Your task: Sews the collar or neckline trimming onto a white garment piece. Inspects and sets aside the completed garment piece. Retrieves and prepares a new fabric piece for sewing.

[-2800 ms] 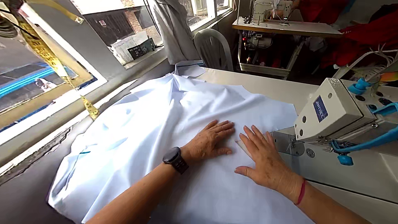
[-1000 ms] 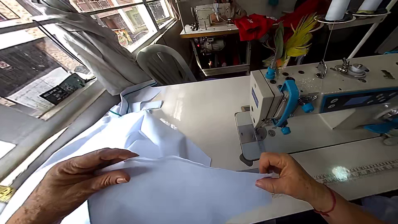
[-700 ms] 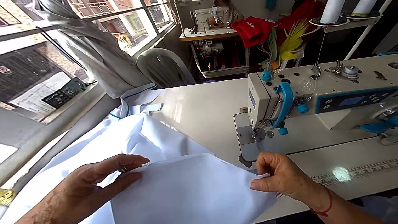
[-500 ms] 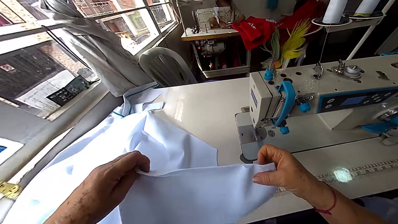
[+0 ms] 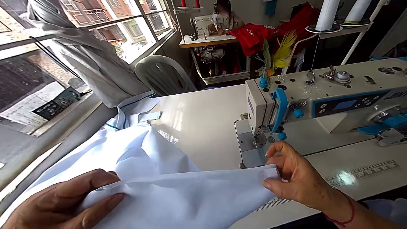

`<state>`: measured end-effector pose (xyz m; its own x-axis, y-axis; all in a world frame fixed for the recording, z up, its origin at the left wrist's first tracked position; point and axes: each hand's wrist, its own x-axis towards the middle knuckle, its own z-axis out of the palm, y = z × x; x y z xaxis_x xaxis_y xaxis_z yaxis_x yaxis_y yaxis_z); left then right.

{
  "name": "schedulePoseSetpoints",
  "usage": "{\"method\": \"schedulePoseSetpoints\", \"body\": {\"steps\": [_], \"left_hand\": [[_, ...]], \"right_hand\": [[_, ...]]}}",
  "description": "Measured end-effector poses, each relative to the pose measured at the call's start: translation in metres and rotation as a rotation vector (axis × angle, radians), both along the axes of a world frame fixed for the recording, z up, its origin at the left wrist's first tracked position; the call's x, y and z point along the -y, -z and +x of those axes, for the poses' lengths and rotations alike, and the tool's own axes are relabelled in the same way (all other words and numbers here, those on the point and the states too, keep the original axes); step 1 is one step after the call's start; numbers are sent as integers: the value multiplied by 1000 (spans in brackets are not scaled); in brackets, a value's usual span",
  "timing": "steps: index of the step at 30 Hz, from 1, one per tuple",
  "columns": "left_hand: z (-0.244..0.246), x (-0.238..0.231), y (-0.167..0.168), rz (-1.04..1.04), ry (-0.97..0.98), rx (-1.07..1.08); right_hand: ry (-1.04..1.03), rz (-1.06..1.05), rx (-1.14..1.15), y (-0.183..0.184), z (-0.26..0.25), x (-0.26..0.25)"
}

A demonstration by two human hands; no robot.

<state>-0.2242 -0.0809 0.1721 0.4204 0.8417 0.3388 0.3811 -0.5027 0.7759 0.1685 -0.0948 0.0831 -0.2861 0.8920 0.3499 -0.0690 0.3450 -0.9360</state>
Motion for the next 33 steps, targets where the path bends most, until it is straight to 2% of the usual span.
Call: {"method": "schedulePoseSetpoints", "body": {"steps": [3,6,11,14,17,20,26,30,33], "left_hand": [[-9,-3,1,-2,3,-3],[-12,-4,3,-17,-71,-15],[-17,-10,11,74,-125,-34],[-15,-13,16,81,-91,28],[-10,-10,8,-51,-10,57],[-10,-9,5,-108,-19,61],[-8,-6,9,-75,-78,64],[-19,-18,25,13,-40,92],[-22,-28,41,122,-69,65]], "right_hand": [[17,182,43,6,0,0],[13,271,80,7,2,-1],[-108,482,183,7,13,-7],[-128,361,232,8,8,-2],[-71,195,148,11,-1,4],[-25,104,83,9,-2,7],[-3,69,125,9,2,8],[20,142,133,20,11,8],[59,117,216,16,24,21]]}}
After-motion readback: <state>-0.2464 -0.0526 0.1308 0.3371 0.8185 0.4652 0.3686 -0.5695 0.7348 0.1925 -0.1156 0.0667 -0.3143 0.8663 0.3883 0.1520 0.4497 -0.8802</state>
